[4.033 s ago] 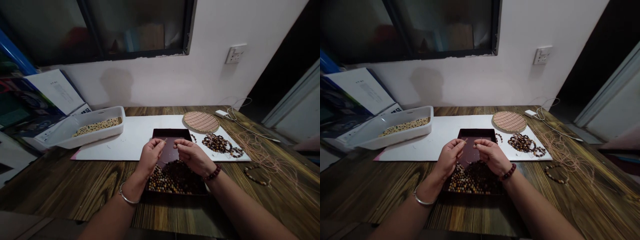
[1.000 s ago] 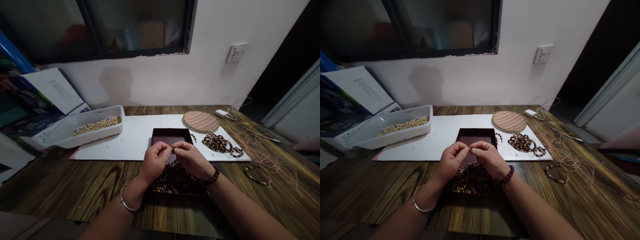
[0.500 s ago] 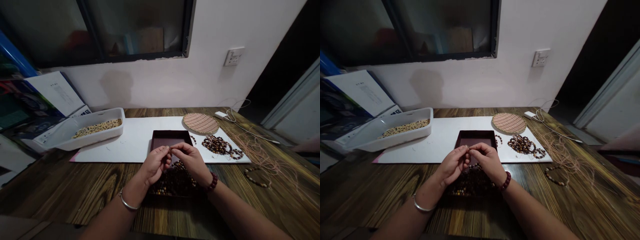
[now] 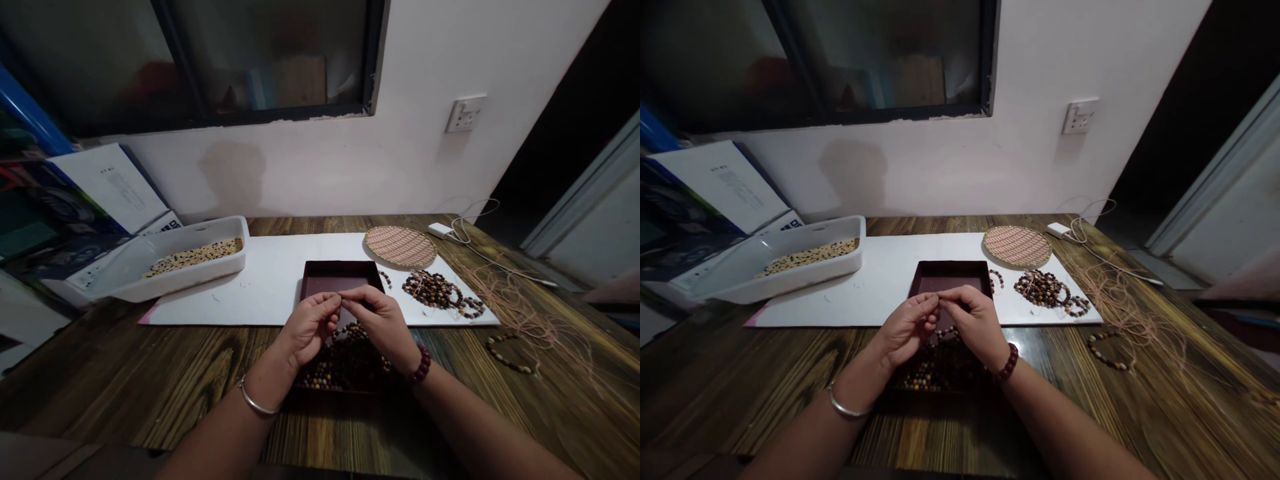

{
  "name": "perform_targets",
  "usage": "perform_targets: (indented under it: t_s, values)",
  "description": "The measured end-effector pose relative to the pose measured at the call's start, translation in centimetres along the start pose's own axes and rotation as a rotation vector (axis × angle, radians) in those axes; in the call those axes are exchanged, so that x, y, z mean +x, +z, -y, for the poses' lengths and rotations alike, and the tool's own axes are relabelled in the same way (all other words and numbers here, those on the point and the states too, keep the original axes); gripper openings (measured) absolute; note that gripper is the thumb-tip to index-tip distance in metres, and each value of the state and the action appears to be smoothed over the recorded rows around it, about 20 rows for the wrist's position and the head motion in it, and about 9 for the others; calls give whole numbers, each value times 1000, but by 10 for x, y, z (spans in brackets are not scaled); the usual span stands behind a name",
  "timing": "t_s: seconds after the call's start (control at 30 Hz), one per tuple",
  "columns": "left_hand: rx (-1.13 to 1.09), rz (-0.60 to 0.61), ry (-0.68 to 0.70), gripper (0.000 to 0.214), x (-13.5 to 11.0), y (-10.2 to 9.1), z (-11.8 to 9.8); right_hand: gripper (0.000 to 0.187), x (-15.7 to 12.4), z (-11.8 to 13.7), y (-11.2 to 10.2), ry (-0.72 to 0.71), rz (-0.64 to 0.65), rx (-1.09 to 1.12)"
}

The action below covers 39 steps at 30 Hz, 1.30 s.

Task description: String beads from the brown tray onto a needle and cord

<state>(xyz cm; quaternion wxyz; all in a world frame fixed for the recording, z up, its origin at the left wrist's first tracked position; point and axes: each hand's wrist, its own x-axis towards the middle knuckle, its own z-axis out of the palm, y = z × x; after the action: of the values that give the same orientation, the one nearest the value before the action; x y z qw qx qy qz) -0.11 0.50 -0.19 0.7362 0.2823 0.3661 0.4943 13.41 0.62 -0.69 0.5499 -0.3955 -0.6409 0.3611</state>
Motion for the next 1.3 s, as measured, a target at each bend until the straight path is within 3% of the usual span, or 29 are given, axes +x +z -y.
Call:
perform_targets:
  t_s: [0.2,0.33,0.5,0.8,1.3]
  values:
    - [-18,13,-6,27,2,-2,0,12,-2,-4,1,-79,34,-48]
    - [12,38,28,30,0,-1,1,8,-3,-1,2,-36,12,-33]
    - [-52,4,13,20,-1,-1,-2,7,-4,0,3,13,-12,-21]
    - [-197,4,28,5,-1,-2,-9,15,-3,3,-1,-260,-67,-221]
    - [-214,21,78,15,1,-3,-7,15,-8,9,-2,-288,-58,-346]
